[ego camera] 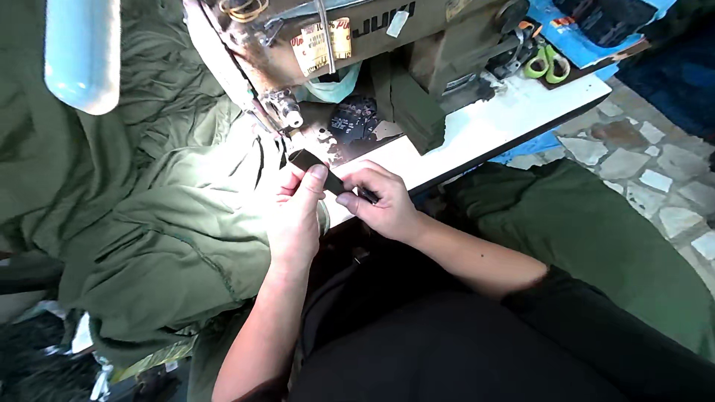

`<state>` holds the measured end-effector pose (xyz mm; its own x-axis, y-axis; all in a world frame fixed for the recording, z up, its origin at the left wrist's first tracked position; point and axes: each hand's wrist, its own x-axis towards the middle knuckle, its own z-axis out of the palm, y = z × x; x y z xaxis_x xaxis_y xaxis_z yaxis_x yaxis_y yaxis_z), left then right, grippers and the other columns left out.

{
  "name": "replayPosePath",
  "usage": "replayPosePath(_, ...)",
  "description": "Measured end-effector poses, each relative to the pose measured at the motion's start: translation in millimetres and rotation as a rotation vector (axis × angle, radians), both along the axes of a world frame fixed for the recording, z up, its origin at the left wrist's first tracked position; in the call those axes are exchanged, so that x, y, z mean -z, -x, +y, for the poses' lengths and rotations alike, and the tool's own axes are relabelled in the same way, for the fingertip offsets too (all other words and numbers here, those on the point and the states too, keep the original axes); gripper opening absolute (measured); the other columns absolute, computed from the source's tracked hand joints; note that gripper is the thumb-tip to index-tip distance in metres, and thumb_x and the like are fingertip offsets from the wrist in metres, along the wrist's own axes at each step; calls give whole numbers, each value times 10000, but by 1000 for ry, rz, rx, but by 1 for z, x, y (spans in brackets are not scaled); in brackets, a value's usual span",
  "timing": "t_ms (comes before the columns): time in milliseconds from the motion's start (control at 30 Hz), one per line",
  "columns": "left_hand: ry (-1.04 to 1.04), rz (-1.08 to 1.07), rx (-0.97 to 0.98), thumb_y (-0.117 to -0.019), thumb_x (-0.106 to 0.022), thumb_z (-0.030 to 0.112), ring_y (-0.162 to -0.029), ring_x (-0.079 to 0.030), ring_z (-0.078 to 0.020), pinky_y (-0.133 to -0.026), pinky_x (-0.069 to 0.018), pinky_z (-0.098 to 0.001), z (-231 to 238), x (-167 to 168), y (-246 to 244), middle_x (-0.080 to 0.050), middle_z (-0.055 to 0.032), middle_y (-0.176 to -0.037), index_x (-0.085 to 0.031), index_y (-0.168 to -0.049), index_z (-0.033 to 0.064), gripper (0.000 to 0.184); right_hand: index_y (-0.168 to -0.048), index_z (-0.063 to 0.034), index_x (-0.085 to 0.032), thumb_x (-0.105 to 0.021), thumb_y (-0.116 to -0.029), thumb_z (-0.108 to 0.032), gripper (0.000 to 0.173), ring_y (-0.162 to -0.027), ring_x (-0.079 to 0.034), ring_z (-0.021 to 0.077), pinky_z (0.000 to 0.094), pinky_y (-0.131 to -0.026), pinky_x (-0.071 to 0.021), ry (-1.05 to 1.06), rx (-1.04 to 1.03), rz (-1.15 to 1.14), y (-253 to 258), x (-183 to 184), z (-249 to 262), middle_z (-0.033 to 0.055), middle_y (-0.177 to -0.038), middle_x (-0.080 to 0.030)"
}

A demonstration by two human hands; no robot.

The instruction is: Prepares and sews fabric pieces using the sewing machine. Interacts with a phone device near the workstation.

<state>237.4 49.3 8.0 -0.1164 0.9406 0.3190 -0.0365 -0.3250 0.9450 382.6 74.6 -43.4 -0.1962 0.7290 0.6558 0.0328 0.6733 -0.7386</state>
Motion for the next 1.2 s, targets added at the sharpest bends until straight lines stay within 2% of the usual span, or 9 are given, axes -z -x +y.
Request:
replayPosePath(67, 6, -20, -14, -1015, -596, 125, -738, -659, -5, -707, -559, -182, 0, 2, 1, -697, 111, -830, -674, -889, 211, 171, -867, 61, -676, -677, -914, -46, 117, -736, -563, 23, 120, -659, -465, 41, -9, -5, 1, -4, -1, 96, -843, -633)
replayPosePath(233, 125, -128, 20, -1021, -585, 136, -697, -632, -6, -659, -534, -163, -2, 8, 2, -694, 80, -831, -683, -838, 193, 215, -790, 13, -635, -660, -902, -22, 120, -709, -536, -5, 109, -616, -433, 194, -69, 32, -1, -6, -9, 51, -815, -612)
replayPosePath(400, 289, -373, 90, -1030, -550, 128, -747, -676, -55, -707, -580, -207, -2, 14, 6, -712, -1, -930, -669, -947, 139, 146, -801, -57, -560, -666, -883, -6, 143, -555, -480, -15, 121, -487, -395, 371, -102, 68, -7, 0, -21, -7, -734, -593)
replayPosePath(733, 395, -533, 133, -1034, -495, 65, -778, -715, -86, -711, -611, -232, -7, 23, 1, -724, -28, -931, -644, -948, 128, 183, -900, -42, -569, -674, -856, 28, 134, -617, -521, -35, 112, -560, -460, 342, -78, 35, -9, 13, -35, -22, -776, -601)
replayPosePath(800, 405, -488, 173, -1038, -470, 82, -797, -721, -92, -735, -607, -236, -9, 24, 1, -734, -26, -919, -653, -962, 134, 205, -939, -40, -584, -682, -873, -7, 123, -619, -516, -43, 107, -566, -456, 367, -98, 10, -13, 14, -36, -36, -765, -593)
replayPosePath(867, 408, -381, 202, -1013, -475, 67, -761, -710, -86, -736, -602, -246, -10, 22, 2, -724, -4, -853, -646, -938, 143, 202, -1049, -50, -569, -642, -951, -171, 172, -638, -514, -49, 117, -576, -445, 421, -143, -54, -24, 15, -35, -50, -814, -600)
replayPosePath(933, 400, -262, 221, -982, -527, 54, -735, -688, -74, -742, -600, -255, -12, 20, 2, -705, 30, -816, -661, -890, 161, 194, -1123, -74, -544, -469, -1012, -274, 241, -612, -494, -51, 132, -555, -428, 512, -167, -121, -38, 14, -32, -64, -852, -599)
replayPosePath(1000, 377, -116, 242, -981, -547, 53, -731, -677, -52, -733, -590, -233, -13, 19, 1, -702, 56, -810, -675, -890, 164, 192, -1100, -95, -551, -372, -1015, -229, 239, -586, -487, -34, 141, -539, -421, 617, -187, -116, -50, 12, -35, -65, -831, -601)
replayPosePath(1200, 337, 192, 322, -958, -579, 87, -575, -588, -12, -514, -477, -157, -13, 23, -11, -658, 43, -697, -677, -860, 126, 144, -1090, -99, -626, -491, -1003, -186, 183, -578, -527, -15, 139, -528, -448, 750, -214, 51, -64, 20, -54, -66, -755, -604)
